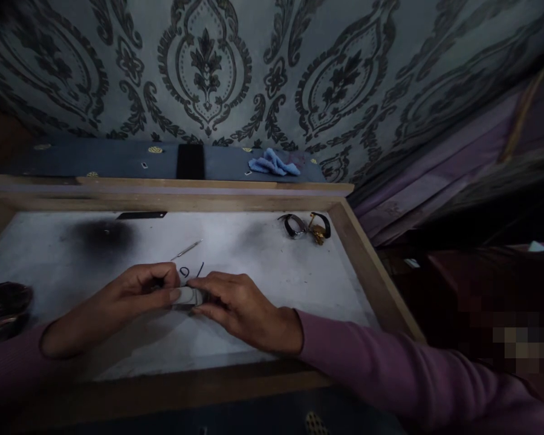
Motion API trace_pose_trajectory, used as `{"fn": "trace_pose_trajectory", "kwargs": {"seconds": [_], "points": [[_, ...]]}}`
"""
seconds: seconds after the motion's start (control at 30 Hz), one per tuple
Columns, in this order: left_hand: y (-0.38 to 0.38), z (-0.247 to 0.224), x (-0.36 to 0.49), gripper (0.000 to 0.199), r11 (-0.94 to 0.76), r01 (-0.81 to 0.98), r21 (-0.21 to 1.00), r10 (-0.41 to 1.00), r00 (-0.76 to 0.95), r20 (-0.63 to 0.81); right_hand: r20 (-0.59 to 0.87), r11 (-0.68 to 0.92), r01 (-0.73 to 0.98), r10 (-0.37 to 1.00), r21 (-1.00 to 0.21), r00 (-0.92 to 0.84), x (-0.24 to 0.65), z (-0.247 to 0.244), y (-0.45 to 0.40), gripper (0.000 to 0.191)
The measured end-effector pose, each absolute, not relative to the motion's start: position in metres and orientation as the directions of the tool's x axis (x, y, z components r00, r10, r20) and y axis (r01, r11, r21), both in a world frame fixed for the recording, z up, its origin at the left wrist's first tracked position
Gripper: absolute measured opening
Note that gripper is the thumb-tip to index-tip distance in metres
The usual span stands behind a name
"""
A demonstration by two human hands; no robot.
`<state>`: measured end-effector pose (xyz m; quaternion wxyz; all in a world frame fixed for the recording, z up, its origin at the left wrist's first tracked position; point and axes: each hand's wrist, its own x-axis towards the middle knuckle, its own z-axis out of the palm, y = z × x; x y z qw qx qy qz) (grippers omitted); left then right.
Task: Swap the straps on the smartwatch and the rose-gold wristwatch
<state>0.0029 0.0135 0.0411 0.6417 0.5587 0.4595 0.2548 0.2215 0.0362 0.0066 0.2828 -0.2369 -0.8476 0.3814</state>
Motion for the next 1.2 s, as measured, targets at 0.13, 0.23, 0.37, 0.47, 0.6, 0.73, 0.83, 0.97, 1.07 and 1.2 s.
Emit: {"fn": "trace_pose_trajectory", "kwargs": {"seconds": [0.13, 0.23, 0.37, 0.47, 0.6, 0.73, 0.83, 0.97, 1.07, 1.2], "points": [[0.012, 0.042, 0.006, 0.03, 0.228, 0.176, 0.958, 0.85, 0.444, -0.284, 0.308, 0.578, 0.157, 0.622, -0.8, -0.72, 0.219, 0.008, 0.034, 0.032], [0.012, 0.043, 0.007, 0.031, 0.228, 0.172, 0.958, 0.85, 0.444, -0.282, 0.251, 0.5, 0.167, 0.663, -0.85, -0.705, 0.217, 0.01, 0.031, 0.033], [0.011, 0.041, 0.008, 0.031, 0.202, 0.216, 0.955, 0.847, 0.45, -0.281, 0.179, 0.428, 0.213, 0.707, -0.878, -0.684, 0.216, 0.011, 0.028, 0.023], [0.01, 0.037, 0.01, 0.031, 0.167, 0.252, 0.953, 0.861, 0.434, -0.265, 0.19, 0.439, 0.207, 0.702, -0.874, -0.686, 0.214, 0.011, 0.027, 0.016], [0.009, 0.035, 0.012, 0.031, 0.2, 0.227, 0.953, 0.848, 0.447, -0.285, 0.19, 0.448, 0.218, 0.702, -0.867, -0.686, 0.213, 0.013, 0.027, 0.015], [0.009, 0.037, 0.009, 0.027, 0.267, 0.158, 0.951, 0.827, 0.468, -0.31, 0.152, 0.398, 0.25, 0.745, -0.882, -0.65, 0.214, 0.016, 0.029, 0.017], [0.01, 0.04, 0.004, 0.025, 0.308, 0.112, 0.945, 0.825, 0.464, -0.324, 0.156, 0.381, 0.246, 0.767, -0.891, -0.622, 0.216, 0.015, 0.031, 0.019], [0.013, 0.042, 0.0, 0.027, 0.408, 0.067, 0.91, 0.793, 0.468, -0.39, 0.165, 0.398, 0.235, 0.747, -0.887, -0.644, 0.218, 0.014, 0.031, 0.019], [0.014, 0.04, 0.002, 0.027, 0.461, 0.051, 0.886, 0.767, 0.481, -0.426, 0.204, 0.435, 0.21, 0.728, -0.876, -0.654, 0.217, 0.015, 0.03, 0.018], [0.012, 0.036, 0.007, 0.023, 0.428, 0.07, 0.901, 0.776, 0.482, -0.406, 0.263, 0.515, 0.187, 0.677, -0.837, -0.687, 0.216, 0.016, 0.027, 0.017]]}}
